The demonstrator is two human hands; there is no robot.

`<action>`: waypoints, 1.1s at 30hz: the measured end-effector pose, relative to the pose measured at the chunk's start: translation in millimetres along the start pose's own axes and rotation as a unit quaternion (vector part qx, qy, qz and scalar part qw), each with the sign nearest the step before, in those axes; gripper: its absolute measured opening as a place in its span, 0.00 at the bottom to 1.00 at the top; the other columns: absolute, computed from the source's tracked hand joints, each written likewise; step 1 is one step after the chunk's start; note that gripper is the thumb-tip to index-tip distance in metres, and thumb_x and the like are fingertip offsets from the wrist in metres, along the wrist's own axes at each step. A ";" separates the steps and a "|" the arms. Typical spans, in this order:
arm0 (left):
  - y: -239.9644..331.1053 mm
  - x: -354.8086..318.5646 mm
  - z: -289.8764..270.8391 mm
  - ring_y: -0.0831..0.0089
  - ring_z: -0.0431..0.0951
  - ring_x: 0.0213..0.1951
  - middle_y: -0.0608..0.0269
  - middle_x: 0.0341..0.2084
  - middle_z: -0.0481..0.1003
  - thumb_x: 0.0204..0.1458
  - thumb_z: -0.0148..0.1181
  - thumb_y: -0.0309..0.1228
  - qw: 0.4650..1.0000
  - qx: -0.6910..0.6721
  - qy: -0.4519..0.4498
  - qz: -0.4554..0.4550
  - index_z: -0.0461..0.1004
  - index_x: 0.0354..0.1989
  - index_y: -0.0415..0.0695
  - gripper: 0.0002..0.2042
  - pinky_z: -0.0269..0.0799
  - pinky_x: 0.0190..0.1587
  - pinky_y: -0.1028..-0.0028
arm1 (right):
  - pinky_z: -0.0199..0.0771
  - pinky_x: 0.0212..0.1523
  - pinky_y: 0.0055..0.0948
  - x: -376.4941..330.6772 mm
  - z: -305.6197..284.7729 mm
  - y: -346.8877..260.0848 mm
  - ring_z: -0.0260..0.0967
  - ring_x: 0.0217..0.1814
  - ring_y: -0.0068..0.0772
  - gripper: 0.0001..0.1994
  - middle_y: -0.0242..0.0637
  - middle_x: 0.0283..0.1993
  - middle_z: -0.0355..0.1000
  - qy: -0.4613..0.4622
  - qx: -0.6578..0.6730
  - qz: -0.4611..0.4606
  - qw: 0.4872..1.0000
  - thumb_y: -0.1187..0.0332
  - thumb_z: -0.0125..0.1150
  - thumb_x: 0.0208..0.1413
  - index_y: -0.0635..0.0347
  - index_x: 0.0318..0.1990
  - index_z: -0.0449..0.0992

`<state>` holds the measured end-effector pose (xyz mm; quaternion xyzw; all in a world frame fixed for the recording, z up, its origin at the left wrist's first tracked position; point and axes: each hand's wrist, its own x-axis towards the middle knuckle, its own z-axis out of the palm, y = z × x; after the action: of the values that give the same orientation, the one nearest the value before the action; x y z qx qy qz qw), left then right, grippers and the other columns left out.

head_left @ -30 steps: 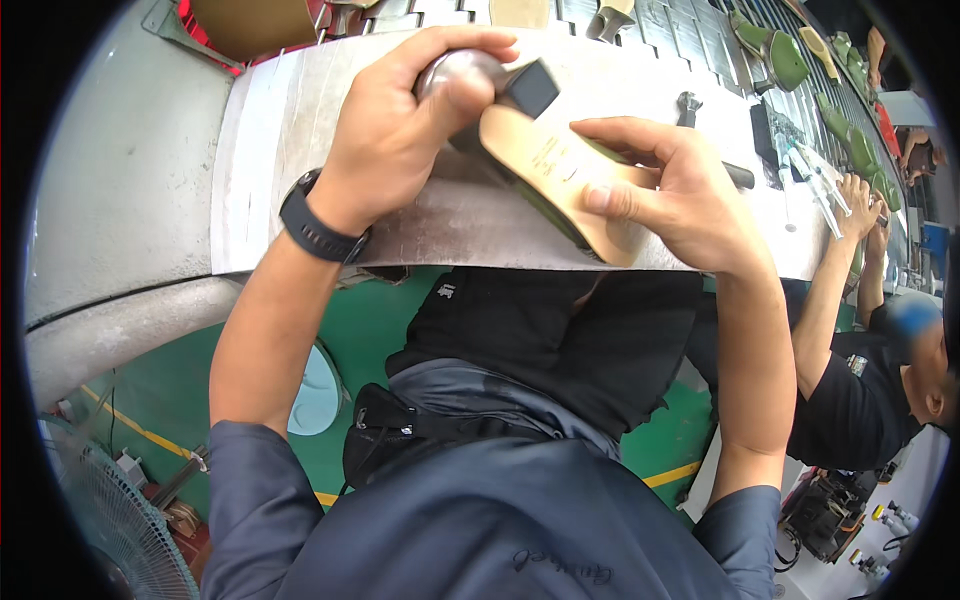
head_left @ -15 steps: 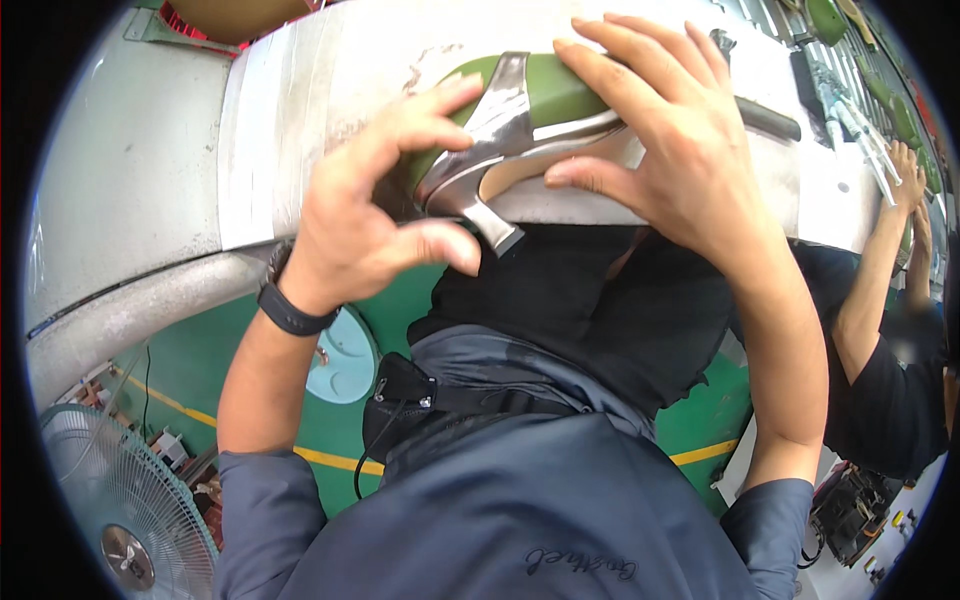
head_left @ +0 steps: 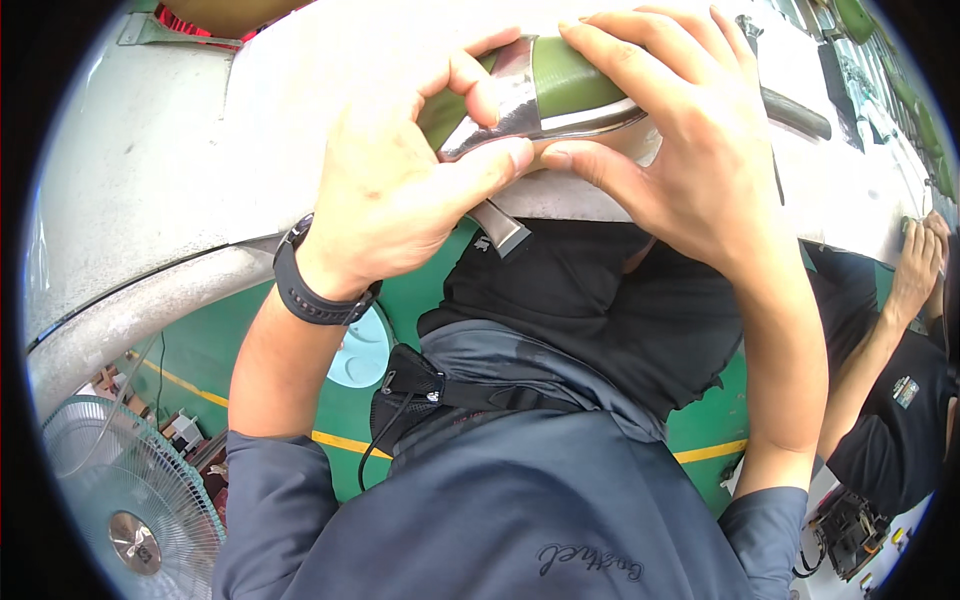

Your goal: The person assembles heeled shoes by taking shoe lasts and soles from a conveyor belt, attaching and pressing the soles onto the shoe uppers by hand, and tapping along the edges with a hammer.

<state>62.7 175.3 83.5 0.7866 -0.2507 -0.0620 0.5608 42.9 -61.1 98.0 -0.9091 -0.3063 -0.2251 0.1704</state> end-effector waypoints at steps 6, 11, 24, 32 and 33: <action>-10.6 0.8 -6.5 0.59 0.72 0.67 0.39 0.66 0.71 0.51 0.68 0.22 0.997 0.062 -0.023 0.034 0.74 0.48 0.39 0.16 0.64 0.69 0.62 | 0.63 0.66 0.66 6.6 -5.7 0.4 0.71 0.60 0.49 0.31 0.45 0.54 0.74 -0.029 0.030 0.013 0.999 0.59 0.81 0.44 0.63 0.56 0.79; -6.5 21.8 -14.5 0.61 0.74 0.64 0.49 0.63 0.74 0.51 0.76 0.33 0.984 0.129 -0.118 0.043 0.67 0.70 0.37 0.38 0.66 0.69 0.65 | 0.66 0.63 0.57 0.7 -18.4 13.9 0.71 0.61 0.50 0.31 0.47 0.52 0.75 -0.172 0.018 0.108 0.979 0.60 0.80 0.44 0.63 0.56 0.79; 3.4 15.5 19.1 0.59 0.70 0.67 0.46 0.64 0.70 0.56 0.71 0.27 0.984 0.171 -0.039 0.029 0.64 0.71 0.33 0.34 0.63 0.71 0.63 | 0.69 0.66 0.47 -42.3 -8.9 69.1 0.72 0.64 0.49 0.29 0.44 0.61 0.76 0.094 0.051 0.193 0.975 0.58 0.76 0.53 0.58 0.61 0.78; 28.7 72.4 28.6 0.47 0.67 0.71 0.38 0.69 0.66 0.48 0.78 0.36 0.971 0.180 -0.143 0.069 0.57 0.77 0.40 0.48 0.63 0.71 0.60 | 0.74 0.58 0.41 -77.2 -52.1 89.7 0.73 0.55 0.48 0.25 0.44 0.51 0.77 -0.058 -0.015 0.177 0.982 0.81 0.55 0.54 0.56 0.59 0.81; 26.7 76.7 31.7 0.45 0.66 0.72 0.37 0.70 0.65 0.49 0.77 0.36 0.965 0.193 -0.159 0.077 0.54 0.78 0.42 0.49 0.63 0.72 0.59 | 0.75 0.56 0.42 -76.5 -51.4 85.7 0.73 0.54 0.48 0.24 0.44 0.49 0.77 -0.073 -0.041 0.192 0.978 0.82 0.55 0.53 0.56 0.58 0.81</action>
<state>108.5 106.2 110.4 0.8380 -0.4042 -0.0934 0.3544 27.2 -185.5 87.3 -0.9712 -0.1280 -0.1333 0.1505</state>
